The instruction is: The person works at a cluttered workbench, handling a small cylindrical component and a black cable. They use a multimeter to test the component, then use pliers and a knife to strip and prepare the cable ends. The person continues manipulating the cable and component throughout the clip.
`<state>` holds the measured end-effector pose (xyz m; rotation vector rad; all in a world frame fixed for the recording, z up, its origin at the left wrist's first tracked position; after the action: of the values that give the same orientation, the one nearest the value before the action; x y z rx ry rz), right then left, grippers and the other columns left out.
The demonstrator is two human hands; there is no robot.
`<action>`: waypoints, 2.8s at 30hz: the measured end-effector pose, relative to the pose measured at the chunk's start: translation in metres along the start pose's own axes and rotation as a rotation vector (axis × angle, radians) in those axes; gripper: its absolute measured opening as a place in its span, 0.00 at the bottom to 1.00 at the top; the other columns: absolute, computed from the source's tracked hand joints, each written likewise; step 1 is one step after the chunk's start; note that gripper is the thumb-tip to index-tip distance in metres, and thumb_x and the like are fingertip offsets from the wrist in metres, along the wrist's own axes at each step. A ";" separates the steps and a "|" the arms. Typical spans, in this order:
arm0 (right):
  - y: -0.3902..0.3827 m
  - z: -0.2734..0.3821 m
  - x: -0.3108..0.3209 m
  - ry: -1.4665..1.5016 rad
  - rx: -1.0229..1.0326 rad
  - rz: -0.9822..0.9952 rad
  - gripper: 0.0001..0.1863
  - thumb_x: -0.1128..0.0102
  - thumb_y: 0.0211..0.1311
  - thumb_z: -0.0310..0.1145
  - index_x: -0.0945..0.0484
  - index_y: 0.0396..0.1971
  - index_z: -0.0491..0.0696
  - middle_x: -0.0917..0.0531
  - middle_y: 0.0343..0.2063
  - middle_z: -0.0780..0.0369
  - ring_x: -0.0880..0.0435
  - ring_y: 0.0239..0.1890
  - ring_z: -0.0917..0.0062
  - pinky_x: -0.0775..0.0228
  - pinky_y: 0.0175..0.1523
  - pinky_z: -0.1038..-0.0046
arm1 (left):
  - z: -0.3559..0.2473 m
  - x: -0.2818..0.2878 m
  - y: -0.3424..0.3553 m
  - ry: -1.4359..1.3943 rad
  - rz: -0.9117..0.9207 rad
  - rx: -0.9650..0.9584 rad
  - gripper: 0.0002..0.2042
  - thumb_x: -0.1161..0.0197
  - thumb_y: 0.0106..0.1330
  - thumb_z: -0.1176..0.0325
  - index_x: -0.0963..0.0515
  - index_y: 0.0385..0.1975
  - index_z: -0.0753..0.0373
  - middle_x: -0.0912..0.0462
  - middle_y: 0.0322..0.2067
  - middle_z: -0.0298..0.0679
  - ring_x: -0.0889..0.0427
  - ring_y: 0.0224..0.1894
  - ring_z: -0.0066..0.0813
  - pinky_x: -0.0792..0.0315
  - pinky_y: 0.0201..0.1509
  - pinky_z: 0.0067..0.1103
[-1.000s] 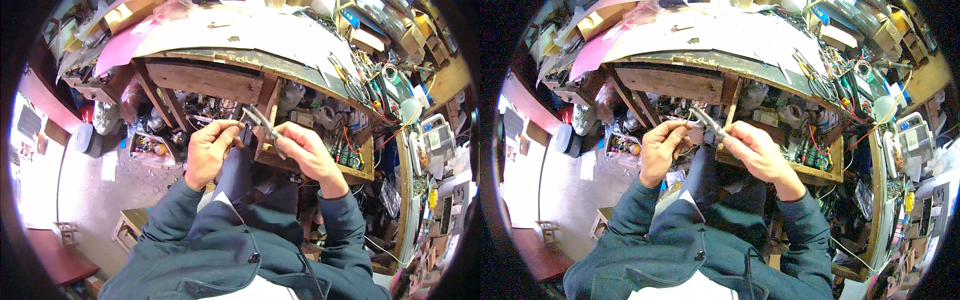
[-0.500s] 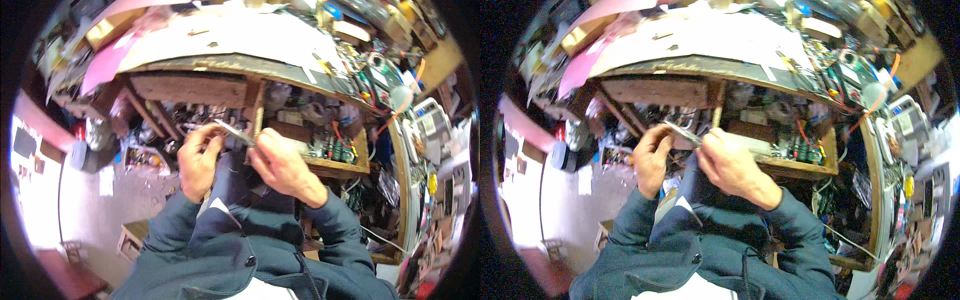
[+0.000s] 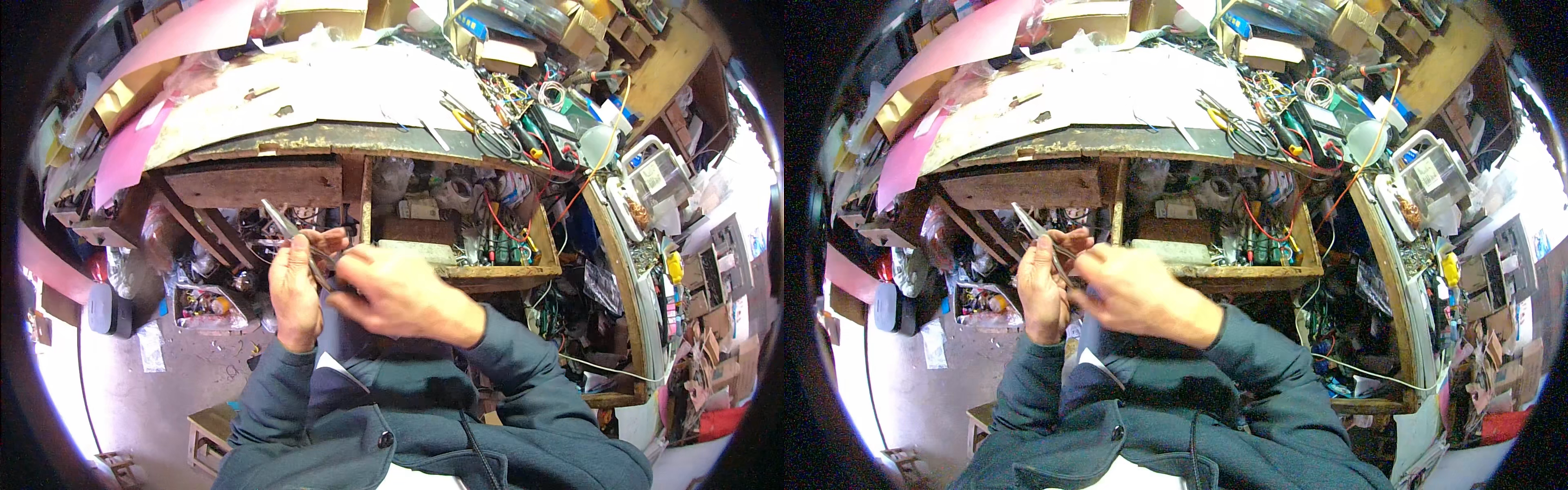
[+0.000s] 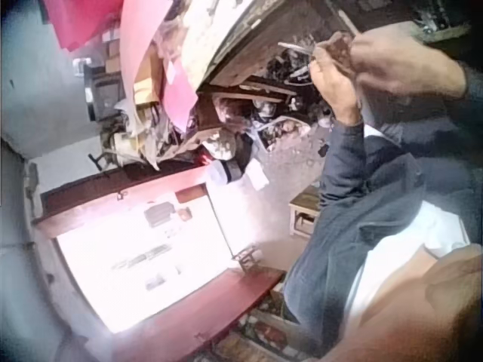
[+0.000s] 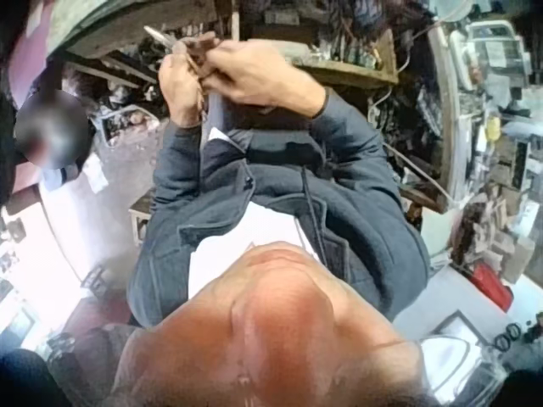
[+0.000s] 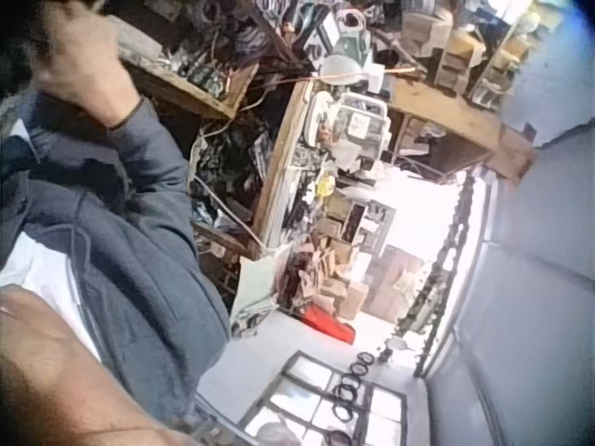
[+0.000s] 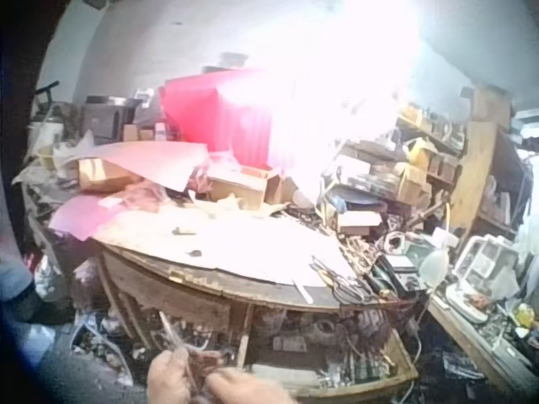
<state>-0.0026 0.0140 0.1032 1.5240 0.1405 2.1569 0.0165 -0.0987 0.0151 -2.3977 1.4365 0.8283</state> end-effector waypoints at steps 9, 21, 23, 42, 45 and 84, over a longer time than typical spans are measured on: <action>0.037 -0.224 0.145 -0.899 -0.384 -0.328 0.08 0.44 0.61 0.30 0.18 0.28 0.43 0.15 0.31 0.52 0.14 0.33 0.57 0.20 0.37 0.60 | -0.004 0.027 -0.019 0.025 -0.036 0.093 0.20 0.55 0.81 0.52 0.28 0.50 0.65 0.17 0.36 0.43 0.21 0.26 0.25 0.26 0.28 0.23; 0.055 -0.303 0.170 -0.524 -0.314 -0.388 0.16 0.49 0.68 0.42 0.19 0.37 0.44 0.16 0.38 0.48 0.17 0.41 0.56 0.24 0.44 0.59 | -0.005 0.040 -0.045 0.029 -0.033 0.170 0.20 0.53 0.80 0.52 0.27 0.49 0.65 0.18 0.29 0.44 0.23 0.22 0.25 0.26 0.27 0.23; 0.040 -0.349 0.183 -0.080 -0.523 -0.464 0.15 0.47 0.69 0.43 0.20 0.40 0.46 0.16 0.39 0.54 0.17 0.42 0.65 0.25 0.43 0.61 | -0.003 0.039 -0.046 0.026 -0.029 0.182 0.19 0.53 0.80 0.52 0.27 0.49 0.65 0.18 0.29 0.44 0.23 0.22 0.25 0.26 0.27 0.23; 0.025 -0.036 0.017 0.220 0.061 -0.021 0.11 0.36 0.51 0.23 0.33 0.27 0.43 0.30 0.28 0.58 0.28 0.32 0.66 0.34 0.37 0.70 | -0.005 0.017 -0.057 -0.171 0.054 0.359 0.20 0.52 0.80 0.53 0.28 0.49 0.68 0.19 0.27 0.44 0.23 0.22 0.29 0.24 0.25 0.26; 0.024 -0.024 0.006 0.174 0.080 -0.102 0.12 0.35 0.44 0.24 0.32 0.24 0.43 0.28 0.31 0.54 0.27 0.36 0.58 0.35 0.40 0.63 | -0.006 0.013 -0.059 -0.207 0.080 0.375 0.22 0.52 0.80 0.52 0.27 0.49 0.69 0.20 0.27 0.42 0.23 0.23 0.27 0.25 0.26 0.24; 0.048 -0.030 -0.097 1.246 -0.438 0.180 0.04 0.34 0.58 0.24 0.21 0.30 0.48 0.23 0.22 0.73 0.31 0.21 0.91 0.42 0.27 0.84 | -0.023 0.035 -0.100 -0.435 -0.003 0.527 0.17 0.53 0.80 0.51 0.29 0.40 0.61 0.33 0.20 0.34 0.33 0.17 0.26 0.32 0.19 0.26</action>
<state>-0.0209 -0.0650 0.0260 -0.1760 -0.0685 2.7103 0.1240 -0.0857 0.0046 -1.7060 1.2742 0.7852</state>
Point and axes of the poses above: each hand's wrist, its own y-axis towards the middle knuckle, its own x-axis out of the back of the hand, z = x × y, the point moved 9 cm from there along y, towards the middle knuckle
